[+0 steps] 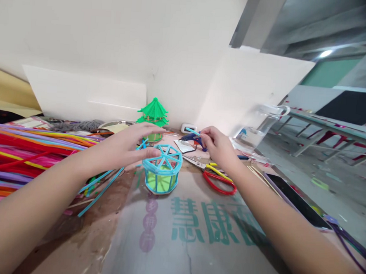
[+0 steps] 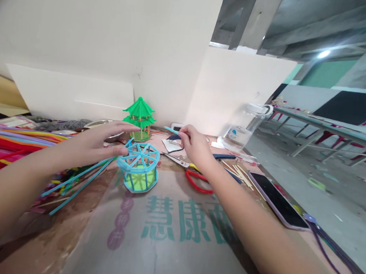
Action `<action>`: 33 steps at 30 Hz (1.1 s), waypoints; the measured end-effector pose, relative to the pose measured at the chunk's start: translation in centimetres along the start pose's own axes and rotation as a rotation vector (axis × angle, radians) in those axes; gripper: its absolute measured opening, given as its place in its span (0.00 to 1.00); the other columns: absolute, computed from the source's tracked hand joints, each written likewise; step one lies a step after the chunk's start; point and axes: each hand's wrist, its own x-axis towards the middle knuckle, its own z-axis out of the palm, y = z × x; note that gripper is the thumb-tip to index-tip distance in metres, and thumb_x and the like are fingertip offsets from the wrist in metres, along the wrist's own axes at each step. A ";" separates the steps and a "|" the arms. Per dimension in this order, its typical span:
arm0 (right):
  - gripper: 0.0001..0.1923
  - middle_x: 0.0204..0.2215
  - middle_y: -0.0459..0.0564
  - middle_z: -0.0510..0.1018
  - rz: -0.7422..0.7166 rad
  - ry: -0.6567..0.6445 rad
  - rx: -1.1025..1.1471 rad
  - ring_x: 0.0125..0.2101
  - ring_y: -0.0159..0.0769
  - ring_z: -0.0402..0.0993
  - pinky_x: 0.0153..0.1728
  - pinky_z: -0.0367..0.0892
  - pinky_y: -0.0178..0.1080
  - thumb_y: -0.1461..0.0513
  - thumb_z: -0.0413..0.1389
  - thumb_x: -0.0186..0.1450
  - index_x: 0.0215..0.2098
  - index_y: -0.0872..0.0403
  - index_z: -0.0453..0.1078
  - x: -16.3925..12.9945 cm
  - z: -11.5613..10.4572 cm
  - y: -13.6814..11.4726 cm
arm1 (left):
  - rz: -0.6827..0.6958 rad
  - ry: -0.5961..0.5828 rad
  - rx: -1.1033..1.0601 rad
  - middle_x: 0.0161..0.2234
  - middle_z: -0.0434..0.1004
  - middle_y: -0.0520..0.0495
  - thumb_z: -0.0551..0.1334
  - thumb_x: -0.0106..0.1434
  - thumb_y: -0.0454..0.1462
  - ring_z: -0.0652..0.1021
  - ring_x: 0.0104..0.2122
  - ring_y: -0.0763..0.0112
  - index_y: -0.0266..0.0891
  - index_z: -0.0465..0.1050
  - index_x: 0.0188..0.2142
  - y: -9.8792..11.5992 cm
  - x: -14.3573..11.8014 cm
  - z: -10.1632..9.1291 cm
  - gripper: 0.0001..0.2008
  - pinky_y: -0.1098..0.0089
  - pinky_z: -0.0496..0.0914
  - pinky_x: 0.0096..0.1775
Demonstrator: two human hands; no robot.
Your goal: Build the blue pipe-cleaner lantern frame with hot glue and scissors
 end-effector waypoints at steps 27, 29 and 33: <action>0.10 0.37 0.47 0.86 -0.612 -0.092 -0.019 0.37 0.37 0.82 0.41 0.72 0.36 0.64 0.54 0.74 0.44 0.50 0.79 -5.6 -4.3 -7.7 | 0.189 0.190 0.195 0.29 0.81 0.48 0.58 0.74 0.46 0.77 0.33 0.64 0.41 0.80 0.31 4.6 -0.9 0.6 0.19 0.66 0.65 0.35; 0.08 0.34 0.46 0.84 -0.563 -0.151 0.029 0.33 0.34 0.79 0.35 0.69 0.34 0.65 0.56 0.72 0.40 0.52 0.78 -5.3 -4.4 -7.7 | 0.109 0.128 0.161 0.28 0.80 0.49 0.57 0.72 0.48 0.76 0.31 0.65 0.41 0.79 0.29 4.6 -0.9 0.0 0.20 0.67 0.63 0.34; 0.05 0.32 0.46 0.81 -0.530 -0.198 0.121 0.30 0.32 0.75 0.33 0.67 0.33 0.66 0.58 0.69 0.35 0.54 0.75 -4.6 -3.8 -7.2 | -0.046 0.104 0.106 0.31 0.81 0.49 0.56 0.70 0.48 0.77 0.32 0.66 0.40 0.79 0.31 4.1 -0.5 -1.1 0.19 0.68 0.64 0.34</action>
